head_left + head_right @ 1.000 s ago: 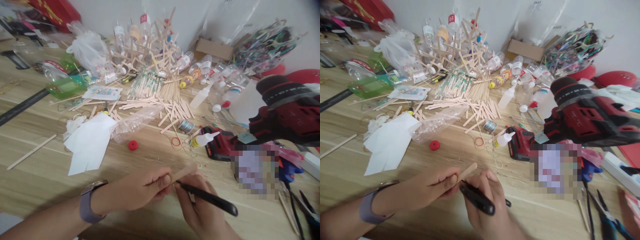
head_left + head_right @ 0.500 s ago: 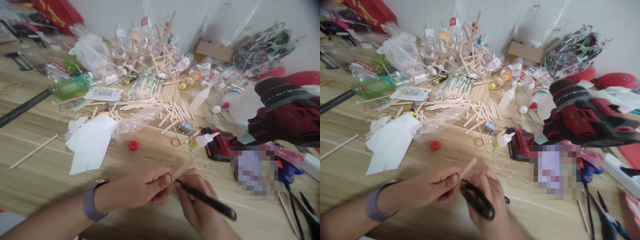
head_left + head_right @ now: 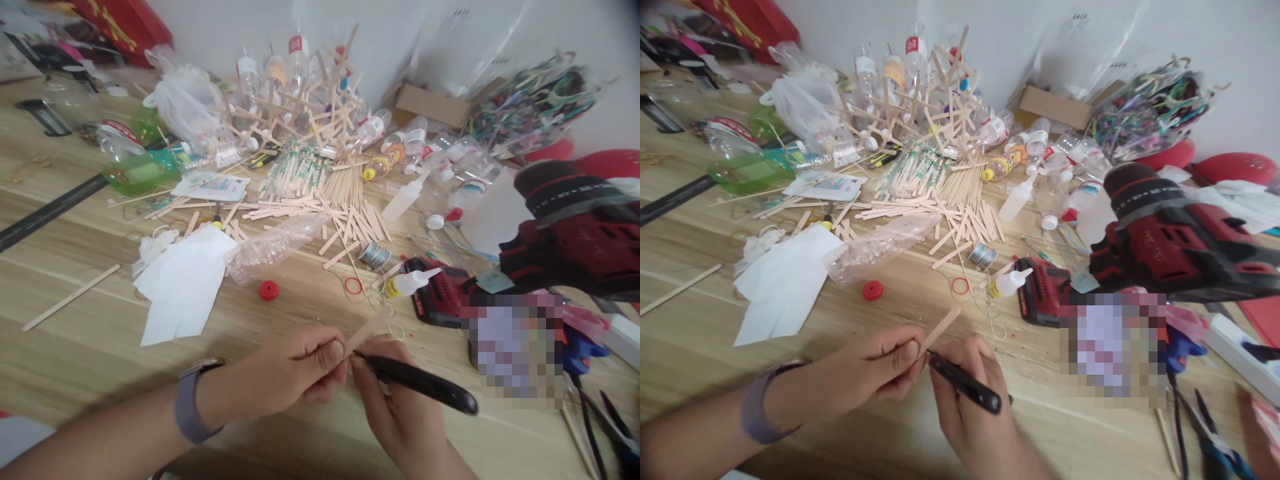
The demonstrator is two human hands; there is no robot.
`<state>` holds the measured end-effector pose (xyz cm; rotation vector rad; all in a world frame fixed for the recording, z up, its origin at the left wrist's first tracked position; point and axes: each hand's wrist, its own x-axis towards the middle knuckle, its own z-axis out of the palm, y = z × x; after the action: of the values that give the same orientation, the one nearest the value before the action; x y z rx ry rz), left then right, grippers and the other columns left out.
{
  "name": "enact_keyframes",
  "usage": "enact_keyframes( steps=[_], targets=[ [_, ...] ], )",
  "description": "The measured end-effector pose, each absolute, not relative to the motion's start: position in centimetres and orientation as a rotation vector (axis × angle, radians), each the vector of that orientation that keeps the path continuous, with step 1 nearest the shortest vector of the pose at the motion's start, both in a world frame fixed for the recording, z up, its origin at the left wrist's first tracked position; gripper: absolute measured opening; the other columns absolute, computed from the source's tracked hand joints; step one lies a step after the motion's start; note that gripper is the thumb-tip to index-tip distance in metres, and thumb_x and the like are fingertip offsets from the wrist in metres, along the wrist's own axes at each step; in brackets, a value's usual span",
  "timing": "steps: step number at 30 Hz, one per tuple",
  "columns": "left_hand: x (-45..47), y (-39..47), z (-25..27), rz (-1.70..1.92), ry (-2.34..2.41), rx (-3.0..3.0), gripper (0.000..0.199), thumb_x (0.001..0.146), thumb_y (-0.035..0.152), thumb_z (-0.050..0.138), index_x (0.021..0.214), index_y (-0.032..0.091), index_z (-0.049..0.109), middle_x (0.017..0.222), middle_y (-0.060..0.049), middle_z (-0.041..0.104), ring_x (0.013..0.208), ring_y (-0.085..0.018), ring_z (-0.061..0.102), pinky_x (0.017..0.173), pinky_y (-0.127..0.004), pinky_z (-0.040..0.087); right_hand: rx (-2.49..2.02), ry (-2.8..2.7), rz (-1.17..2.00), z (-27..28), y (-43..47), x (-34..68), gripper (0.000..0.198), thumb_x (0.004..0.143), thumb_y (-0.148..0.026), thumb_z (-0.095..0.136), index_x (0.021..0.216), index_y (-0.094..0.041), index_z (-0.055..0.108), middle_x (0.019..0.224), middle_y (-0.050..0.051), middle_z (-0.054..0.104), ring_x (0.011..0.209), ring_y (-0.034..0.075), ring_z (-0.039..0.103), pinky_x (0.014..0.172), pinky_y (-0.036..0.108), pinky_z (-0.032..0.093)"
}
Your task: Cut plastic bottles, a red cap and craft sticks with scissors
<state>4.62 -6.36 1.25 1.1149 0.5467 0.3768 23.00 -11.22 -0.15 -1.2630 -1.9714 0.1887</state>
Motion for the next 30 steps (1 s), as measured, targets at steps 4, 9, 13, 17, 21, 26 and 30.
enact_keyframes(
  steps=[4,9,13,17,21,26,30],
  targets=[
    [4.7,-6.3,1.2,0.537,0.488,0.842,0.044,0.095,0.06,0.046,0.074,0.022,0.041,0.052,0.01,0.029,0.049,-0.01,0.025,0.053,-0.026,0.026,-1.285,-1.838,0.143,0.6,-11.3,22.9,0.009,0.094,-0.017,0.053,0.088,-0.023,0.053,0.064,-0.004,0.059,0.053,0.011,0.059,0.051,0.02,0.049],
    [4.6,-6.6,1.4,0.522,0.877,1.305,0.036,0.102,0.049,0.037,0.1,0.019,0.057,0.065,0.006,0.046,0.058,-0.011,0.039,0.057,-0.025,0.032,-1.35,-1.87,0.144,1.1,-11.8,23.0,0.014,0.097,-0.02,0.053,0.084,-0.023,0.058,0.067,-0.003,0.064,0.056,0.013,0.065,0.052,0.022,0.051],
    [4.7,-7.4,1.9,0.464,0.98,1.522,0.035,0.104,0.045,0.035,0.098,0.021,0.059,0.07,0.004,0.054,0.064,-0.012,0.049,0.061,-0.025,0.037,-1.332,-1.971,0.127,1.1,-12.0,23.0,0.009,0.097,-0.02,0.053,0.089,-0.022,0.058,0.069,-0.002,0.068,0.055,0.013,0.065,0.052,0.023,0.051],
    [4.8,-8.0,1.9,0.448,1.015,1.609,0.036,0.103,0.044,0.035,0.097,0.022,0.062,0.077,0.002,0.064,0.07,-0.014,0.057,0.065,-0.025,0.04,-1.256,-2.042,0.006,1.2,-11.7,22.9,0.006,0.097,-0.017,0.052,0.1,-0.02,0.056,0.069,-0.001,0.069,0.054,0.014,0.064,0.052,0.024,0.049],
    [4.7,-8.2,1.6,0.485,1.061,1.717,0.034,0.103,0.042,0.037,0.106,0.024,0.065,0.094,-0.003,0.072,0.081,-0.018,0.063,0.072,-0.028,0.044,-1.213,-2.086,-0.103,1.4,-11.3,22.8,0.012,0.095,-0.011,0.048,0.099,-0.02,0.055,0.067,0.0,0.069,0.054,0.014,0.064,0.053,0.024,0.05],
    [4.7,-8.4,1.3,0.484,1.097,1.824,0.033,0.103,0.04,0.038,0.111,0.026,0.066,0.098,-0.003,0.074,0.085,-0.019,0.066,0.074,-0.03,0.045,-1.218,-2.172,-0.151,1.8,-11.1,22.8,0.014,0.098,-0.012,0.04,0.101,-0.019,0.051,0.067,0.0,0.069,0.053,0.014,0.065,0.052,0.025,0.051],
    [4.7,-8.3,1.4,0.48,1.079,1.845,0.033,0.103,0.038,0.037,0.115,0.026,0.066,0.101,-0.003,0.075,0.088,-0.021,0.068,0.077,-0.032,0.046,-1.235,-2.176,-0.172,1.7,-11.1,22.9,0.014,0.099,-0.012,0.039,0.1,-0.02,0.051,0.067,0.0,0.069,0.053,0.014,0.064,0.051,0.025,0.051]
  ],
)
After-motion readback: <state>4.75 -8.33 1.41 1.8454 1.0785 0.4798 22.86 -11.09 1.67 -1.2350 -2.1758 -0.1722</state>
